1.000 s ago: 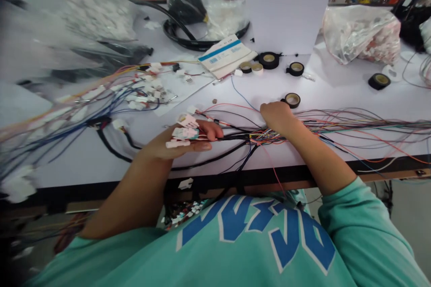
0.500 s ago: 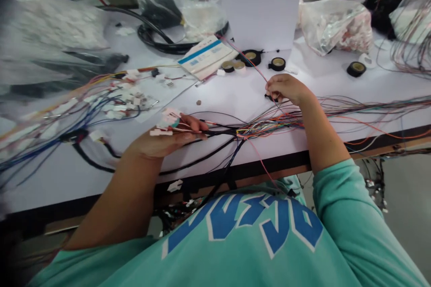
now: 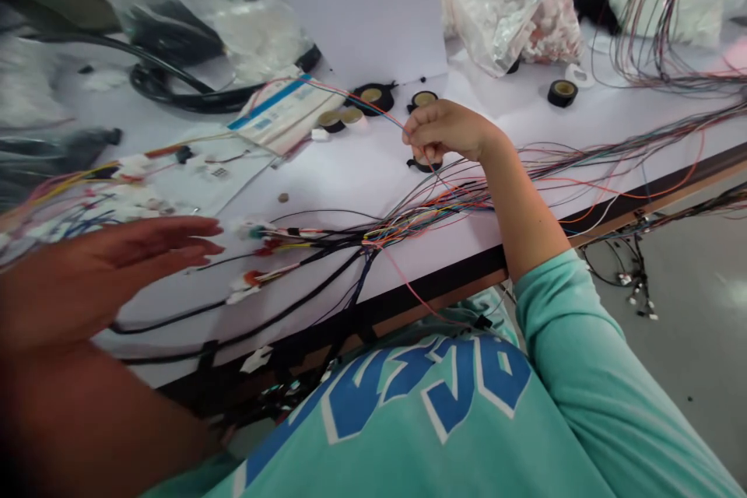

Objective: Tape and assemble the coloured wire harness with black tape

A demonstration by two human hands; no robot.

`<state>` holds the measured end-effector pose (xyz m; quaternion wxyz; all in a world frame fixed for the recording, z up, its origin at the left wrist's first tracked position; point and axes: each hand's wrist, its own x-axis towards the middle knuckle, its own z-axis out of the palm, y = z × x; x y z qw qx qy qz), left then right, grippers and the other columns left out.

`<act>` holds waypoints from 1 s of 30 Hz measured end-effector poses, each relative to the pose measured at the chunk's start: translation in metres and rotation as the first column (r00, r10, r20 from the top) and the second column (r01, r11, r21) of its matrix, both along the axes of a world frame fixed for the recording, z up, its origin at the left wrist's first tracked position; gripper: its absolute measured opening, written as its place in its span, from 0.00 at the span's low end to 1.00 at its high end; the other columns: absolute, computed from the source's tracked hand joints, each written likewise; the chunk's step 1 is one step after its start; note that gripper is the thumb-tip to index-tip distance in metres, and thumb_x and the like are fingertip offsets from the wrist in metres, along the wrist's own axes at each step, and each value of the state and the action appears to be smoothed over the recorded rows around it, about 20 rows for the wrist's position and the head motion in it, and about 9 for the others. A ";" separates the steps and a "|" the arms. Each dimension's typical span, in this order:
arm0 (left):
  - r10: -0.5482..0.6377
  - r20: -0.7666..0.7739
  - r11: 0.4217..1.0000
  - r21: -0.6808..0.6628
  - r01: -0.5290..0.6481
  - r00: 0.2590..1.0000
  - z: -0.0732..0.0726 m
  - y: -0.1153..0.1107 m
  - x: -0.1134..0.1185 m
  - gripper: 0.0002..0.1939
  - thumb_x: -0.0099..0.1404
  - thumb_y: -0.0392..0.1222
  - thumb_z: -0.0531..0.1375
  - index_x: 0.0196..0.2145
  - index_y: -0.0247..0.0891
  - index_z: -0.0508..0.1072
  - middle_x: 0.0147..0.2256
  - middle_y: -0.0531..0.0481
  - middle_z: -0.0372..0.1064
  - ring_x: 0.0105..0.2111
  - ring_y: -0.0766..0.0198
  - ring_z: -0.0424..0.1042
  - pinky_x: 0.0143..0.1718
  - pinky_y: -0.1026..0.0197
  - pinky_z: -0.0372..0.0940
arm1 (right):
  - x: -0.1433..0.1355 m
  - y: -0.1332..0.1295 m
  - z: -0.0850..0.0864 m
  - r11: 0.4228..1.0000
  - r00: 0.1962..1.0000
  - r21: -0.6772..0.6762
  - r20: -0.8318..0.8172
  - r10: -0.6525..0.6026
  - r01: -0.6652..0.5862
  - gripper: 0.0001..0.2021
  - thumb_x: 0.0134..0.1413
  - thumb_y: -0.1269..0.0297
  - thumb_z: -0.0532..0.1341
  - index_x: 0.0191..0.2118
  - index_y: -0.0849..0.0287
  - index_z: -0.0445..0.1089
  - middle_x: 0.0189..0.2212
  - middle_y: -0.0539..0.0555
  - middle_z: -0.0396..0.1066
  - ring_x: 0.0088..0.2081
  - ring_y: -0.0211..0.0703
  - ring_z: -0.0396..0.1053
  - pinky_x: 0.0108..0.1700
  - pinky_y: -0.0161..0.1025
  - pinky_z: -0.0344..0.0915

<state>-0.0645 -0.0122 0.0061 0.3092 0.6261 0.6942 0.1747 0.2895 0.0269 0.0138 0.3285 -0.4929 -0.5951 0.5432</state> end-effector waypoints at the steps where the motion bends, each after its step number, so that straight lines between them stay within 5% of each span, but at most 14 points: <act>1: -0.057 0.075 0.998 -0.026 0.059 0.996 0.006 0.001 0.013 0.11 0.52 0.49 0.62 0.35 0.47 0.73 0.30 0.57 0.74 0.34 0.64 0.69 0.41 0.62 0.63 | -0.001 -0.001 0.002 1.000 1.000 -0.003 -0.002 0.008 -0.008 0.09 0.48 0.84 0.55 0.25 0.64 0.65 0.16 0.44 0.66 0.17 0.25 0.61 0.20 0.24 0.57; 6: -0.375 0.221 0.916 -0.060 0.396 0.900 0.015 0.012 0.104 0.17 0.46 0.44 0.63 0.36 0.37 0.73 0.37 0.50 0.73 0.31 0.66 0.68 0.37 0.63 0.64 | -0.006 -0.006 0.010 0.999 0.999 0.003 -0.015 0.045 -0.045 0.12 0.49 0.86 0.52 0.25 0.65 0.64 0.15 0.42 0.66 0.16 0.24 0.60 0.19 0.22 0.55; 10: -0.555 0.220 0.831 0.106 0.546 0.802 -0.012 0.029 0.167 0.24 0.48 0.47 0.62 0.43 0.34 0.71 0.42 0.45 0.72 0.33 0.65 0.69 0.39 0.59 0.65 | -0.005 -0.008 0.011 0.997 0.998 0.018 -0.013 0.069 -0.069 0.11 0.49 0.85 0.53 0.25 0.64 0.66 0.15 0.43 0.66 0.16 0.26 0.60 0.20 0.23 0.58; 13: -0.578 0.383 0.809 0.147 0.570 0.721 -0.034 0.039 0.197 0.19 0.51 0.47 0.61 0.38 0.32 0.73 0.33 0.48 0.72 0.30 0.66 0.68 0.36 0.61 0.64 | -0.006 -0.008 0.009 0.996 0.996 0.018 0.008 0.084 -0.084 0.11 0.48 0.84 0.55 0.25 0.62 0.67 0.15 0.44 0.65 0.18 0.28 0.60 0.21 0.25 0.60; 16: -0.519 0.535 0.830 0.128 0.543 0.667 -0.046 0.041 0.211 0.10 0.53 0.43 0.60 0.28 0.33 0.72 0.22 0.54 0.67 0.25 0.69 0.65 0.32 0.65 0.63 | -0.009 -0.007 0.005 0.992 0.989 0.005 0.070 0.129 -0.129 0.10 0.47 0.82 0.55 0.25 0.62 0.67 0.15 0.43 0.64 0.19 0.28 0.61 0.22 0.25 0.59; 19: -0.421 0.572 0.866 0.025 0.499 0.703 -0.048 0.038 0.214 0.09 0.56 0.41 0.58 0.23 0.33 0.70 0.14 0.57 0.58 0.17 0.73 0.59 0.22 0.69 0.57 | -0.012 -0.006 0.005 0.993 0.984 -0.002 0.133 0.121 -0.122 0.10 0.47 0.83 0.54 0.27 0.62 0.67 0.16 0.42 0.63 0.19 0.28 0.61 0.24 0.26 0.60; 22: -0.325 0.588 0.880 -0.100 0.465 0.741 -0.046 0.034 0.213 0.12 0.60 0.40 0.55 0.24 0.32 0.72 0.13 0.57 0.57 0.14 0.75 0.54 0.17 0.70 0.49 | -0.010 -0.010 0.014 0.992 0.980 0.122 0.190 -0.053 0.030 0.09 0.49 0.82 0.54 0.30 0.61 0.66 0.20 0.43 0.63 0.22 0.28 0.62 0.26 0.26 0.61; 25: -0.244 0.624 0.879 -0.182 0.441 0.743 -0.043 0.032 0.214 0.14 0.63 0.40 0.52 0.25 0.31 0.72 0.15 0.55 0.60 0.14 0.75 0.53 0.16 0.70 0.48 | 0.000 -0.027 0.034 0.928 0.946 0.333 0.208 -0.249 0.171 0.08 0.50 0.79 0.55 0.34 0.61 0.66 0.24 0.44 0.64 0.25 0.28 0.64 0.28 0.26 0.62; 28: -0.206 0.632 0.871 -0.229 0.434 0.747 -0.042 0.031 0.215 0.15 0.64 0.40 0.51 0.26 0.31 0.72 0.15 0.55 0.60 0.13 0.75 0.53 0.15 0.70 0.47 | 0.013 -0.058 0.052 0.891 0.881 0.417 0.335 -0.334 0.178 0.08 0.49 0.76 0.55 0.36 0.62 0.67 0.23 0.45 0.65 0.25 0.29 0.65 0.31 0.29 0.62; 30: -0.179 0.643 0.869 -0.251 0.426 0.745 -0.042 0.032 0.216 0.14 0.63 0.40 0.52 0.26 0.31 0.72 0.16 0.54 0.62 0.13 0.76 0.53 0.14 0.71 0.47 | 0.021 -0.080 0.054 0.913 0.763 0.385 0.549 -0.342 0.132 0.05 0.49 0.74 0.56 0.32 0.62 0.69 0.23 0.46 0.66 0.24 0.30 0.63 0.32 0.30 0.59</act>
